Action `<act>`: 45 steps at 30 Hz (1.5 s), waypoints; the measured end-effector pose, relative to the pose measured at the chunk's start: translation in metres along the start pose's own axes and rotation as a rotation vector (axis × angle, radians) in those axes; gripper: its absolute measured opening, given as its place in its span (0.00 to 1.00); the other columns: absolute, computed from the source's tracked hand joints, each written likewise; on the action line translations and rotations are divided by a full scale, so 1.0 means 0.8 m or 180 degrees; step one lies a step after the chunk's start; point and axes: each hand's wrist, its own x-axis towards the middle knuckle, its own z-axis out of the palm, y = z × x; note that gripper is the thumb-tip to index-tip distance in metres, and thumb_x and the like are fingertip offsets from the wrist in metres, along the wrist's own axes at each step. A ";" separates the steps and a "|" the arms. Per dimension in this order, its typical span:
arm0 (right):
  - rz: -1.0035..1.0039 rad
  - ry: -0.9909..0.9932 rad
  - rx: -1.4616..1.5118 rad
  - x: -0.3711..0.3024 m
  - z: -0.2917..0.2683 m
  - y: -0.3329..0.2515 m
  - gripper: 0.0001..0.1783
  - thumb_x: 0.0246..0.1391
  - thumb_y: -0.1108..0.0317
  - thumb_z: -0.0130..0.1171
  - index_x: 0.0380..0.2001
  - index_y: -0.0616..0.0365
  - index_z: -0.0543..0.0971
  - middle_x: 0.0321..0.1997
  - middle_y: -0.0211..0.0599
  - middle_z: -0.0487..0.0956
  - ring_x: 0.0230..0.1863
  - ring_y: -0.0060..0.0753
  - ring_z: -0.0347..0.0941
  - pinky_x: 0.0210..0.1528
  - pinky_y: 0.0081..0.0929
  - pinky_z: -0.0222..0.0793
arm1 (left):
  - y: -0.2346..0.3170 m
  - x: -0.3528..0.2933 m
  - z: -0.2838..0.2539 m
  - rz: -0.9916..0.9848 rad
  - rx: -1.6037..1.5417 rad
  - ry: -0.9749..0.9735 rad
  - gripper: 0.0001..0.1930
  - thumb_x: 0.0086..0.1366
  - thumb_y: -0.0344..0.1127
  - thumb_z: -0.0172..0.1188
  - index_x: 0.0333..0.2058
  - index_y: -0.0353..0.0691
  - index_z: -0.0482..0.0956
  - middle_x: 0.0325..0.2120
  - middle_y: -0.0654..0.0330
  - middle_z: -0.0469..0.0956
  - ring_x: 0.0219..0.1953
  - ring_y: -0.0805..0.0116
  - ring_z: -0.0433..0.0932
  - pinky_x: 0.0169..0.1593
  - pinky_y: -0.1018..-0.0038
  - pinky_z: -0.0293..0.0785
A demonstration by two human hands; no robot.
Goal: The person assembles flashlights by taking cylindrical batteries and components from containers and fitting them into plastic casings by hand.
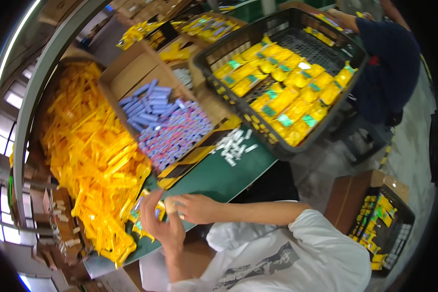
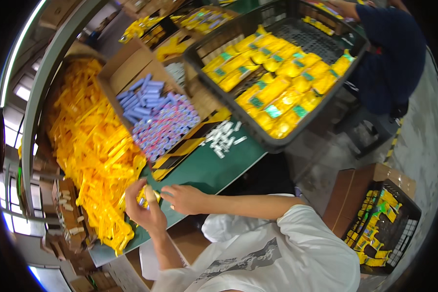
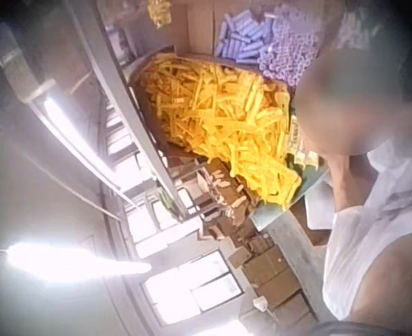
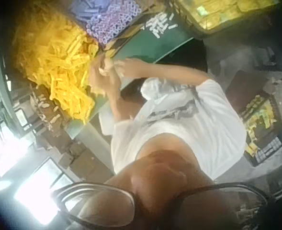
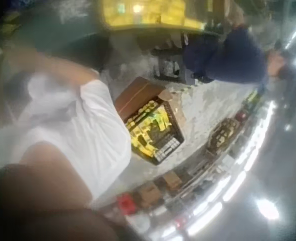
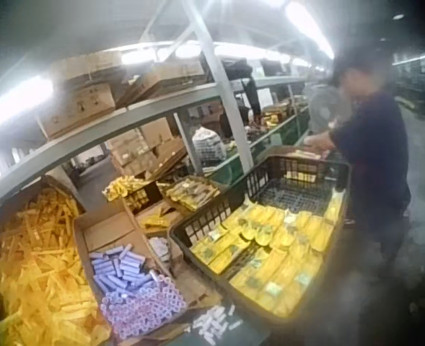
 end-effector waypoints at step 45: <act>0.0802 -0.0618 0.0853 -0.058 -0.198 0.080 0.24 0.46 0.72 0.80 0.49 0.61 0.87 0.53 0.40 0.86 0.50 0.39 0.85 0.55 0.31 0.81 | -0.060 -0.074 0.086 -0.0201 -0.0719 -0.2000 0.13 0.58 0.30 0.70 0.43 0.40 0.81 0.52 0.56 0.79 0.51 0.50 0.77 0.54 0.58 0.73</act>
